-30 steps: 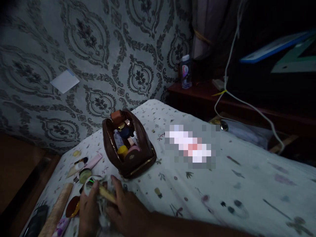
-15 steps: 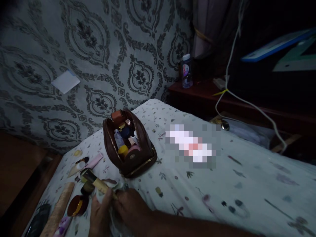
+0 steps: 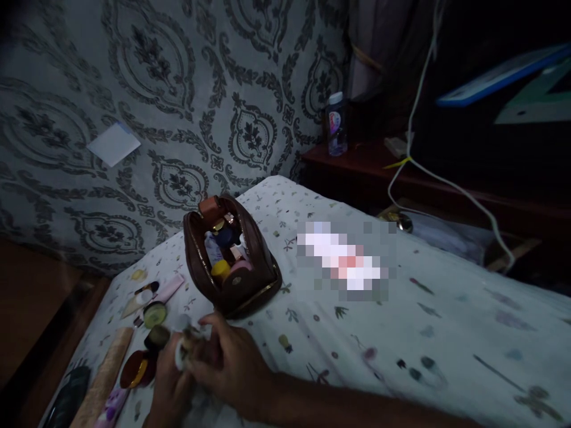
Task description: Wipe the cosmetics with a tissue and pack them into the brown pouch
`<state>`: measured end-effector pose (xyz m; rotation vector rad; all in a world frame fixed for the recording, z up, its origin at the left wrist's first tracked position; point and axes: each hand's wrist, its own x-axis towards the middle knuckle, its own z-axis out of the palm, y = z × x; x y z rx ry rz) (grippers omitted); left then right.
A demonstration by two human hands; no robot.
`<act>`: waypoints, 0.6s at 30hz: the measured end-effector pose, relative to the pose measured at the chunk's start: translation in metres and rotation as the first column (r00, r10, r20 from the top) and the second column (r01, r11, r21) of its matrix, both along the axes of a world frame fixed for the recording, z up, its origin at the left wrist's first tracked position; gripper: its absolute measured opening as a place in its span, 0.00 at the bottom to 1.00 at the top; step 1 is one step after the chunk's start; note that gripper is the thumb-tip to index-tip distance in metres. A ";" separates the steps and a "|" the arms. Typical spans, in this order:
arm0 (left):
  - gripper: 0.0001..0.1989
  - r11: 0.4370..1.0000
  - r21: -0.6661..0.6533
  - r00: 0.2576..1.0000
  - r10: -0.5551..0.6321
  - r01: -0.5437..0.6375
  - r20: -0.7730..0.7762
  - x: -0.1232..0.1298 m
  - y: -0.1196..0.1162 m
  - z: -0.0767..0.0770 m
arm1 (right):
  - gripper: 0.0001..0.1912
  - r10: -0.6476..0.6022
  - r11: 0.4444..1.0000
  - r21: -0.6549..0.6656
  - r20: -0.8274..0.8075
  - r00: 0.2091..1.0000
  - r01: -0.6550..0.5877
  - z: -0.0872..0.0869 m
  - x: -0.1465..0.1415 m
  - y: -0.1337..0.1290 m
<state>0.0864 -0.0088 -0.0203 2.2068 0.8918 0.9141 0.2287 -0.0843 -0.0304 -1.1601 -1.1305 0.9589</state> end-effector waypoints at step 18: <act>0.15 0.934 -0.355 0.992 -0.012 -0.033 -0.126 -0.005 0.013 -0.001 | 0.13 -0.049 0.973 0.220 -0.130 0.990 0.077 0.028 0.020 0.001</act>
